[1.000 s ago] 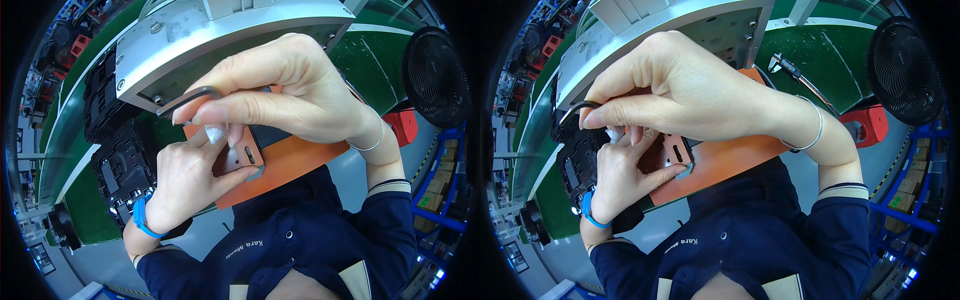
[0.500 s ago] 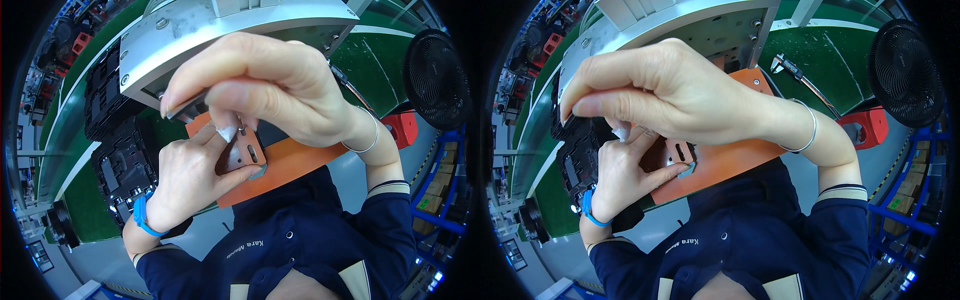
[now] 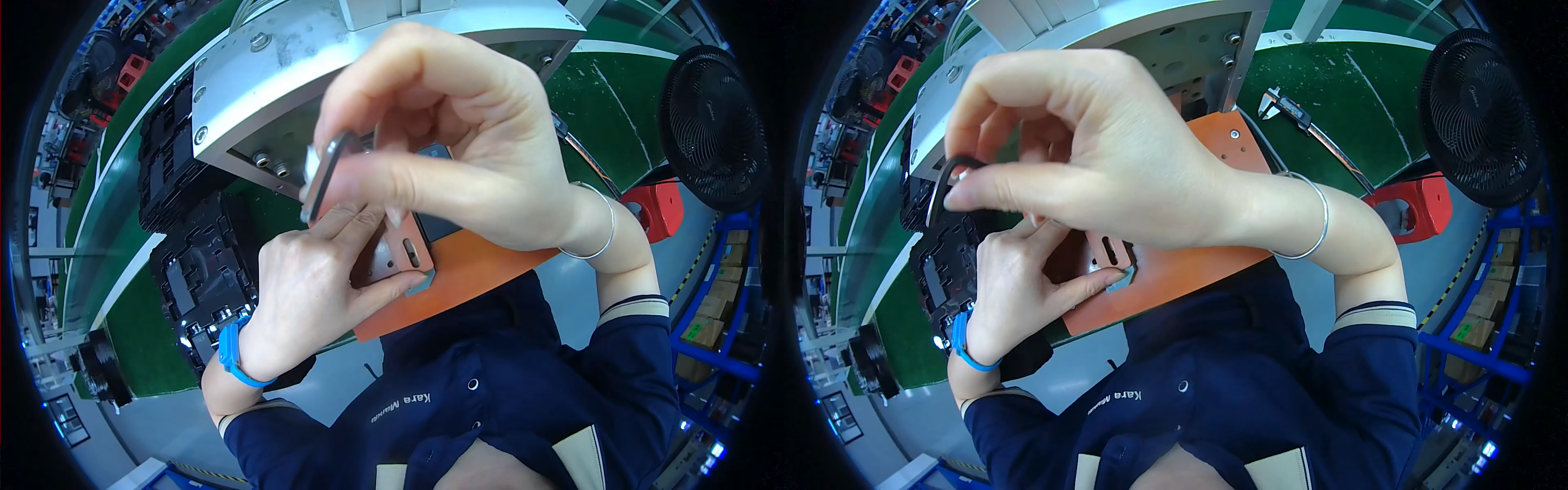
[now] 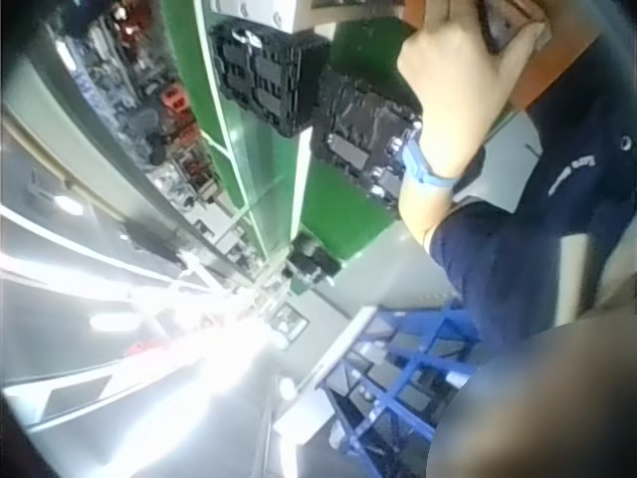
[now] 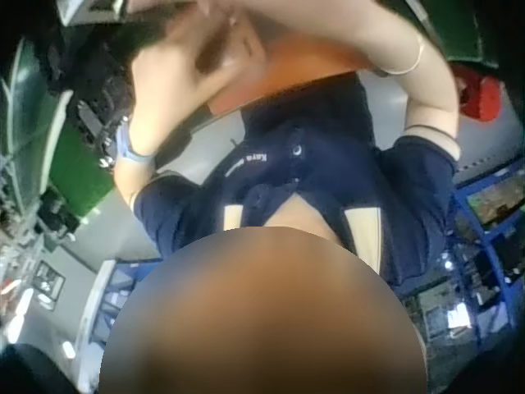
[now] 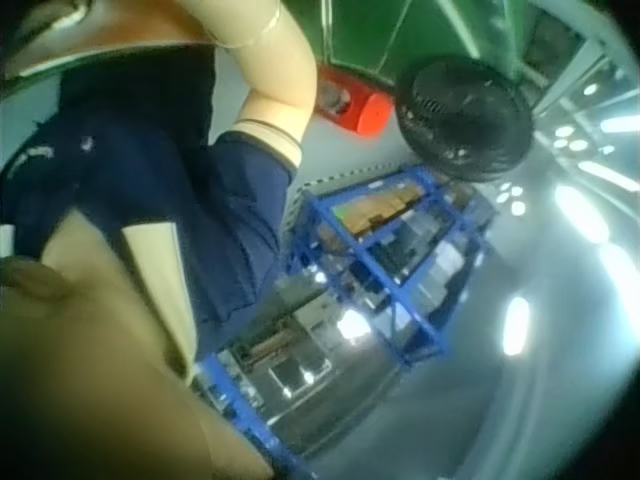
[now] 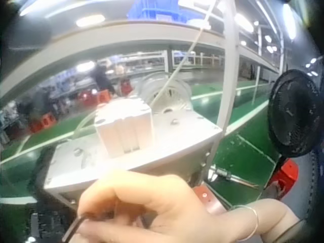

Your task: The person repeatedly picks up small black rectangular components from a stack, places them into an orange jig on a press, and operates the press. They then remove the components and place them back into the stack. This cycle is performed multiple times throughout the video.

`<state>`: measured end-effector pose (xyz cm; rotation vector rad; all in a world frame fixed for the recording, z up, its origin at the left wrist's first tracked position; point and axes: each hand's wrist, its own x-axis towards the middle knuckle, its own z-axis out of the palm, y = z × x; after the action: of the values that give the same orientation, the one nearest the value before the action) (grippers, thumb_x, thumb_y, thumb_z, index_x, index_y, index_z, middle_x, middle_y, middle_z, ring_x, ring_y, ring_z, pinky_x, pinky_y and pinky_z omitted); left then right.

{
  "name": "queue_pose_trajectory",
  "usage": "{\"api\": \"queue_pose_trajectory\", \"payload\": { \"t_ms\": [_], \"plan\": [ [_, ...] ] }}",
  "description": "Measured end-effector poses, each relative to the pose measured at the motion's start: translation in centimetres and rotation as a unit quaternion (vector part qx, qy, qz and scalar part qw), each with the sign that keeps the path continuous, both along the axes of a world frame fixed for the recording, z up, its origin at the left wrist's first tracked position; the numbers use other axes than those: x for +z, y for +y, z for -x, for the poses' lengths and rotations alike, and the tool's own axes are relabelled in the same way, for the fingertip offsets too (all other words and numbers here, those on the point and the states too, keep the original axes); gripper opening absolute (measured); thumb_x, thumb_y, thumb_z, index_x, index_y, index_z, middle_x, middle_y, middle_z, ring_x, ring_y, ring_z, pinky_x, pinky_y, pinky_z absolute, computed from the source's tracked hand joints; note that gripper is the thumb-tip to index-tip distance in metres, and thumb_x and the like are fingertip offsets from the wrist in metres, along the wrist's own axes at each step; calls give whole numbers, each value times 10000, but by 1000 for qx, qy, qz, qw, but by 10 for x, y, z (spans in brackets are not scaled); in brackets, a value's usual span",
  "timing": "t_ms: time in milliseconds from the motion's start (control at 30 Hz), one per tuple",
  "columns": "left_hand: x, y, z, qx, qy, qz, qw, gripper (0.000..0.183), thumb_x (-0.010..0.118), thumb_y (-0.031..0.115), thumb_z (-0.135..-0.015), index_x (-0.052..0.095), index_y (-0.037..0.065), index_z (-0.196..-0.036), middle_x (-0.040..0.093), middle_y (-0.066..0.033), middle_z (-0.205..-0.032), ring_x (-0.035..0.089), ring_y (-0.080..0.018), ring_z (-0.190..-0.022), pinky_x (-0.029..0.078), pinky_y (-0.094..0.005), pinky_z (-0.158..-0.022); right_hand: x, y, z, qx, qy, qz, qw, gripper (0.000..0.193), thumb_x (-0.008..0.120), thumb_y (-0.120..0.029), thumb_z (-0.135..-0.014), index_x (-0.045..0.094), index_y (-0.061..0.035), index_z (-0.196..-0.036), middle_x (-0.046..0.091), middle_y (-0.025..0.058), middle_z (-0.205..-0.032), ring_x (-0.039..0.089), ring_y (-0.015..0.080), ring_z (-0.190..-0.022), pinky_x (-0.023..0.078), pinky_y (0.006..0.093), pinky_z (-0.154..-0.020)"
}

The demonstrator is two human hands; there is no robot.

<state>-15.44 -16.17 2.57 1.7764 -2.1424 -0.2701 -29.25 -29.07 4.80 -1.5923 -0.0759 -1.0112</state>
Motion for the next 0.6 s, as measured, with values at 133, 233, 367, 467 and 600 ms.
{"api": "queue_pose_trajectory", "payload": {
  "t_ms": [133,233,367,467,600],
  "plan": [
    [-1,0,1,-11,-11,48,999,711,801,477,-694,627,77,-1255,667,-107,-1180,686,-240,-627,544,-323,-534,1,1,4,-20,20,-3,1000,159,752,-26,-814,689,10,-955,680,61,-885,631,62,-690,481,179,-572],
    [0,0,1,-12,-13,42,999,762,804,474,-690,594,82,-1309,657,-103,-1216,688,-237,-635,544,-320,-535,5,1,11,-50,56,48,996,164,725,-16,-842,709,23,-1000,700,103,-959,681,106,-769,540,203,-633],
    [1,-2,1,-19,-7,49,999,747,810,464,-683,612,59,-1279,687,-104,-1126,684,-238,-622,538,-321,-528,5,0,12,-77,52,107,990,175,718,-19,-848,716,29,-1016,707,105,-902,685,105,-741,549,210,-629],
    [1,-2,2,-10,-3,47,999,699,814,456,-680,645,39,-1214,705,-100,-983,678,-242,-602,531,-323,-516,5,1,8,-100,49,106,988,181,709,-5,-852,714,27,-1030,708,110,-900,690,108,-727,553,213,-626],
    [0,-1,2,-8,6,50,999,637,816,448,-681,673,28,-1139,687,-94,-853,667,-245,-572,522,-324,-499,9,3,10,-102,71,126,984,161,688,22,-865,684,43,-1025,707,119,-915,698,116,-736,560,210,-639]
  ]
}}
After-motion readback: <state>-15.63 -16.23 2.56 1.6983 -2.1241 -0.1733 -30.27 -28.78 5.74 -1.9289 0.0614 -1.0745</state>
